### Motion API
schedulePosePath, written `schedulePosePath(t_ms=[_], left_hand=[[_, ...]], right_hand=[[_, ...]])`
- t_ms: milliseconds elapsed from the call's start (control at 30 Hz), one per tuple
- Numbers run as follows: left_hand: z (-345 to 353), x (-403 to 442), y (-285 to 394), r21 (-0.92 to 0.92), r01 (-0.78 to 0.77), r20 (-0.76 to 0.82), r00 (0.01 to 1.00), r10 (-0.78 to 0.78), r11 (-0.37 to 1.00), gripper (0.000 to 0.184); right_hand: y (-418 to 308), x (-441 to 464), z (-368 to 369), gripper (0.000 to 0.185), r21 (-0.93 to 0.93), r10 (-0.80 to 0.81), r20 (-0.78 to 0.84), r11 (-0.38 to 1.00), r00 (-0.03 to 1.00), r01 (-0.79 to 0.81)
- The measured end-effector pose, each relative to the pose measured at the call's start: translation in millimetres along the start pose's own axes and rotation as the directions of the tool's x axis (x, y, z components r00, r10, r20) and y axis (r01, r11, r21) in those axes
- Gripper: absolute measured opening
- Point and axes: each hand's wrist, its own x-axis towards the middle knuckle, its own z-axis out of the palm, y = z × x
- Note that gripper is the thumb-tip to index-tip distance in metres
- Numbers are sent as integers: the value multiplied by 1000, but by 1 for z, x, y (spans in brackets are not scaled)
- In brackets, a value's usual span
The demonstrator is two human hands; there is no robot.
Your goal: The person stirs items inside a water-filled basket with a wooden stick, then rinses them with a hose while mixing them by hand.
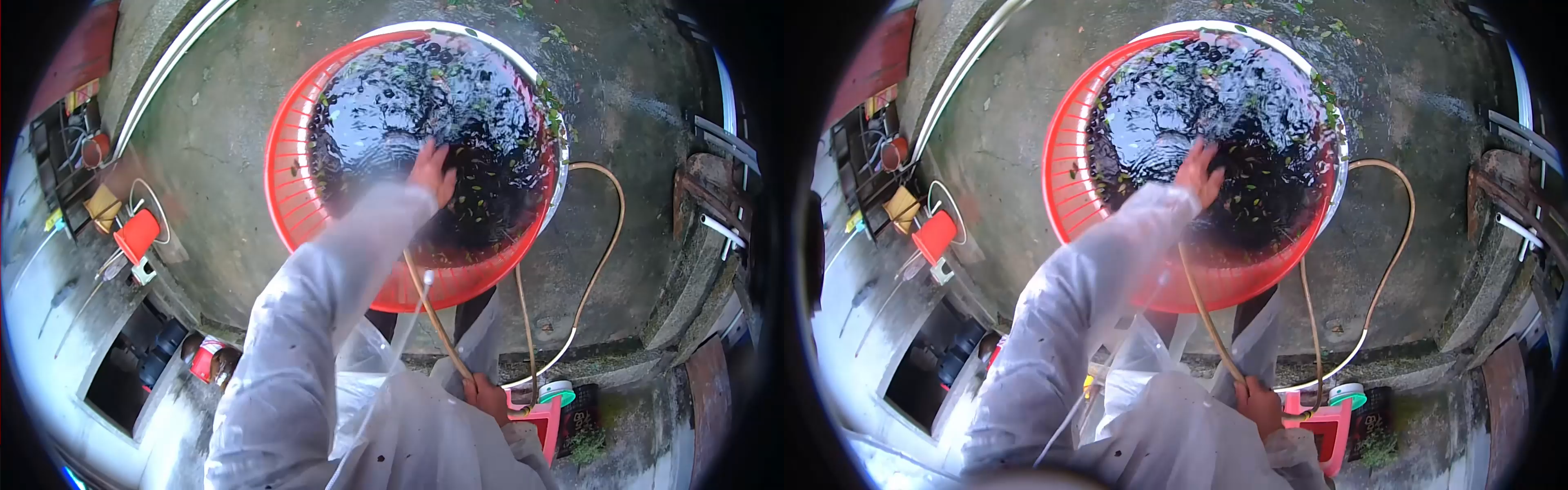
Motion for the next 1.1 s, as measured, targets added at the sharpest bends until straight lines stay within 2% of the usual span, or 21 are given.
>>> schedulePosePath(t_ms=[100, 167, 200, 267, 300, 400, 433, 467, 500, 533, 567, 600, 633, 667, 733, 767, 833, 900, 1000, 1067, 1100], left_hand=[[-40, -87, -31, 12, 247, 185, 952, -245, 969, 37], [-64, -135, -77, 20, 519, 87, 851, -519, 855, 32], [-80, -155, -99, -10, 594, 31, 804, -594, 804, 32], [-105, -179, -129, -100, 655, -11, 752, -659, 749, 33], [-113, -181, -138, -147, 653, 3, 751, -660, 743, 33], [-134, -185, -163, 26, 448, 135, 884, -447, 894, 34], [-138, -187, -165, 7, 411, 135, 903, -409, 911, 35], [-160, -190, -136, -352, 537, 37, 826, -562, 767, 36], [-175, -195, -120, -667, 538, 17, 703, -711, 516, 38], [-161, -197, -151, -573, 373, -95, 855, -511, 730, 35], [-147, -199, -183, -456, 156, -199, 942, -271, 876, 33], [-187, -207, -119, -680, 326, -90, 852, -516, 657, 31], [-215, -211, -78, -829, 432, 80, 721, -689, 356, 29], [-216, -218, -92, -835, 419, 81, 735, -673, 357, 29], [-209, -227, -138, -916, 209, 18, 874, -486, 343, 29], [-229, -227, -117, -919, 191, 11, 888, -460, 345, 29], [-275, -245, -66, -926, 250, 27, 789, -614, 281, 33], [-302, -256, -67, -937, 222, 34, 823, -566, 268, 33], [-344, -283, -58, -923, 285, 70, 786, -614, 259, 33], [-371, -311, -51, -936, 205, -17, 787, -617, 287, 17], [-381, -329, -56, -933, 207, -17, 793, -609, 296, 17]], right_hand=[[-9, 3, 20, 23, -55, -109, -9, 993, 994, 108], [-30, 3, 31, 21, -73, -177, -15, 982, 984, 175], [-42, 1, 37, 21, -82, -177, -27, 981, 984, 175], [-72, -1, 48, 21, 51, -173, -36, 983, 984, 174], [-88, -3, 49, 21, 39, -174, -52, 984, 983, 177], [-128, -13, 49, 22, 8, -221, -81, 975, 972, 223], [-135, -13, 53, 22, -3, -251, -129, 967, 959, 253], [-140, -14, 57, 22, -16, -284, -175, 958, 943, 286], [-143, -20, 66, 22, -22, -275, -187, 961, 943, 276], [-146, -21, 72, 22, -20, -290, -217, 956, 932, 293], [-152, -24, 72, 22, -21, -307, -244, 950, 920, 312], [-162, -36, 72, 22, -29, -302, -258, 952, 918, 305], [-175, -45, 69, 22, -15, -332, -273, 940, 903, 341], [-186, -56, 67, 22, -1, -361, -287, 926, 887, 377], [-196, -70, 74, 23, -38, -367, -328, 926, 871, 376], [-203, -73, 76, 23, -66, -375, -352, 924, 857, 377], [-219, -88, 80, 24, -107, -378, -414, 924, 828, 368], [-232, -98, 82, 24, -139, -383, -470, 922, 795, 361], [-251, -114, 84, 30, -152, -399, -536, 912, 744, 381], [-265, -125, 81, 32, -41, -366, -587, 904, 722, 425], [-266, -126, 84, 32, -32, -359, -595, 905, 719, 425]])
